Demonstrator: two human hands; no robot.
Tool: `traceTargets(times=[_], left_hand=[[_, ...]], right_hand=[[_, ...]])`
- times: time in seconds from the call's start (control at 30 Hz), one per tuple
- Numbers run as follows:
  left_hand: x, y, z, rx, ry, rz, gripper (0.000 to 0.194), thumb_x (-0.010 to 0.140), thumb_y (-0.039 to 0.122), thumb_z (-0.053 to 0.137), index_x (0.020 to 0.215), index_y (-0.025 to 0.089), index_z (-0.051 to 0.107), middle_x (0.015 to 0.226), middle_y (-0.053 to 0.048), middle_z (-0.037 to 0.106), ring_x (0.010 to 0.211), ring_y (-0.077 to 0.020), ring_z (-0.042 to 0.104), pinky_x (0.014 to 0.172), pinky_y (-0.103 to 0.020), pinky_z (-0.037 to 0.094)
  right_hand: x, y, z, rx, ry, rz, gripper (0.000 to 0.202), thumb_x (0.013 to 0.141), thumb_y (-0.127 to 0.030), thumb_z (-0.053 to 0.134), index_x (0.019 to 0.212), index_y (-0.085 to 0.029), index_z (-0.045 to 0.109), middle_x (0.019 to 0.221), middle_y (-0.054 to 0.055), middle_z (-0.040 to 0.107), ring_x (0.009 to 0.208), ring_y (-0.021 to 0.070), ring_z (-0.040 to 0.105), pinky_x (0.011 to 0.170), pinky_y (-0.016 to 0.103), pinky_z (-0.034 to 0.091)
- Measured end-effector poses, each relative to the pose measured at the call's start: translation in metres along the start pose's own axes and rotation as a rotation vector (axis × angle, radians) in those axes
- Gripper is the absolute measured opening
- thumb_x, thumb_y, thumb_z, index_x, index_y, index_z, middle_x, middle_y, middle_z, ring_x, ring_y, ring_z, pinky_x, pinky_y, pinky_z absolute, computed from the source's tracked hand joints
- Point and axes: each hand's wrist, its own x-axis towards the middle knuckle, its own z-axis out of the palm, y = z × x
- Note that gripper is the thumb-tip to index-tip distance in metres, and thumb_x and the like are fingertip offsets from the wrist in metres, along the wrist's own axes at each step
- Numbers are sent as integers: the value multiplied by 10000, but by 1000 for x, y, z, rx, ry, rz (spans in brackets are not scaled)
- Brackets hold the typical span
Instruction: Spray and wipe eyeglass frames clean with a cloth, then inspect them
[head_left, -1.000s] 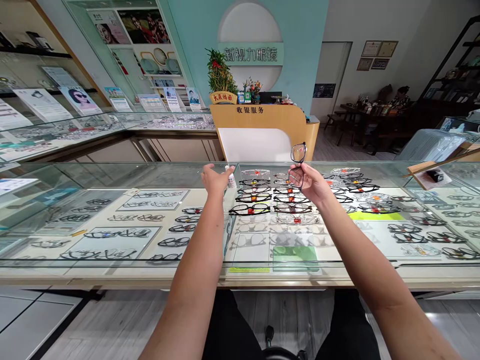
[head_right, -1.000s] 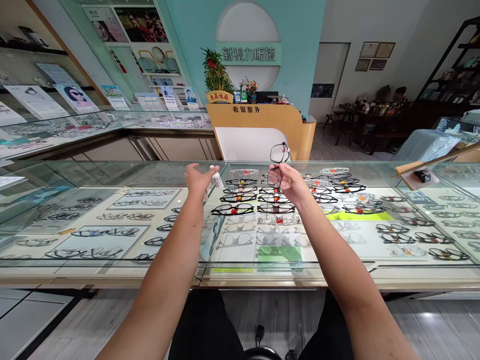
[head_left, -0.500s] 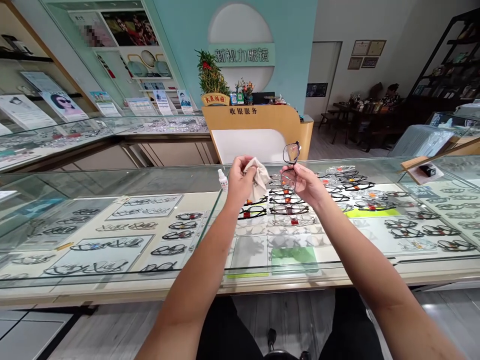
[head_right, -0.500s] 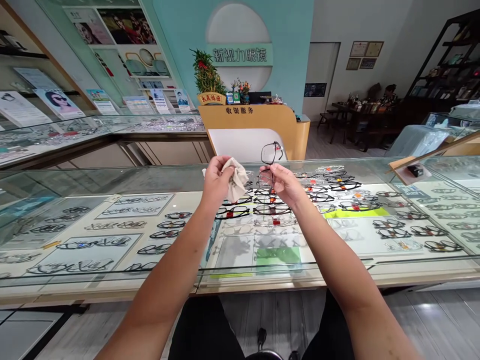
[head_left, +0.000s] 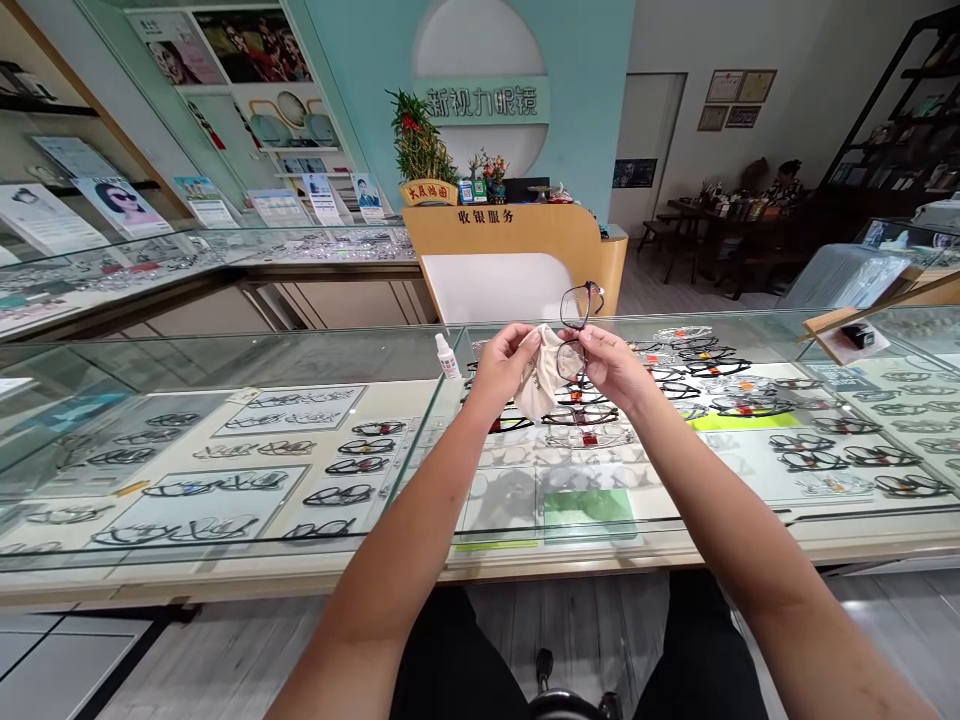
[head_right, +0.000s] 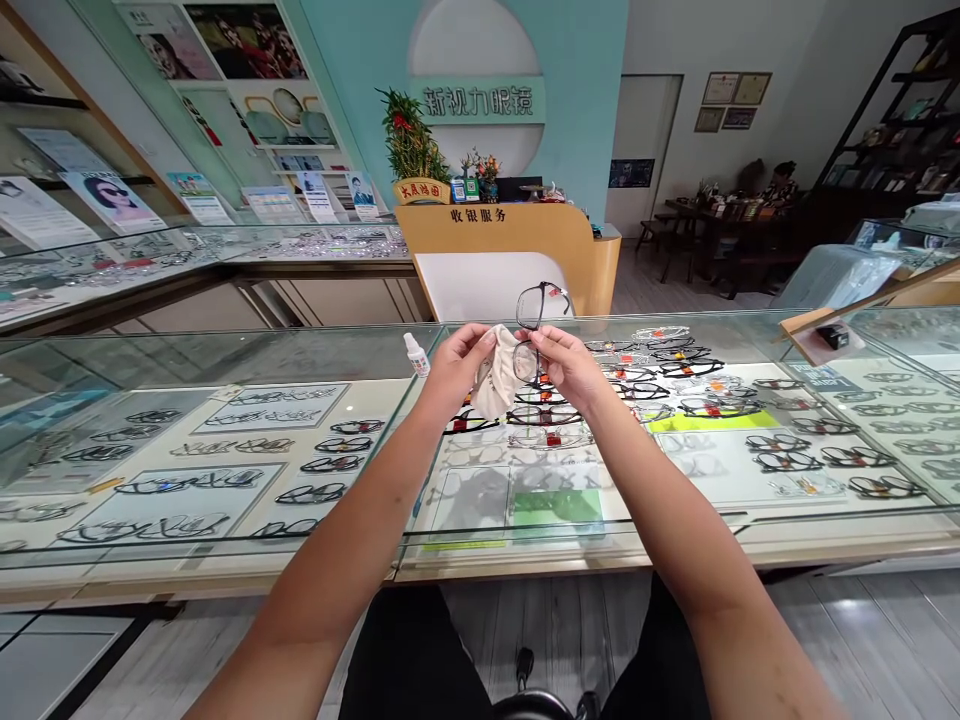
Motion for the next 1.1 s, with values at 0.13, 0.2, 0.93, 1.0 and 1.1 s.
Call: traceTargets(times=[0.13,0.2,0.93,1.0,1.1], left_hand=[[-1,-4,3,-67,-61,-82,667,742,764,931,1057,221,707,849,-7,734,774,-179,664,713,-277,504],[-3,-4,6,-88,-92,-108,688,743,788,922,1065,225,694,822,-2,731,759,-182,674,698,-275,508],[-23,-1,29,-174,-292,-204,738,548,548,1103,1092,172,776,963,-29,774,868,-204,672,797,-283,523],[-24,-2,32,-167,-252,-182,738,549,553,1101,1089,173,772,942,-26,766,839,-195,661,768,-277,515],[-25,-5,36,-163,-182,-152,728,602,666,1052,1052,176,754,907,-29,753,793,-185,646,727,-280,508]], right_hand=[[1,2,1,8,4,6,392,711,-463,1059,814,-232,760,1088,42,863,924,177,751,820,267,611],[1,3,2,24,9,20,393,694,-460,1070,803,-230,770,1078,33,863,862,156,739,773,247,607],[4,13,-3,78,-25,59,427,733,-543,1014,953,-257,786,1077,24,858,874,209,774,757,318,633],[4,15,0,104,-11,60,430,713,-533,1028,899,-257,755,1070,21,859,902,211,774,785,321,640],[1,17,6,122,7,56,442,699,-502,1046,819,-247,706,1116,19,858,926,189,765,803,291,633]])
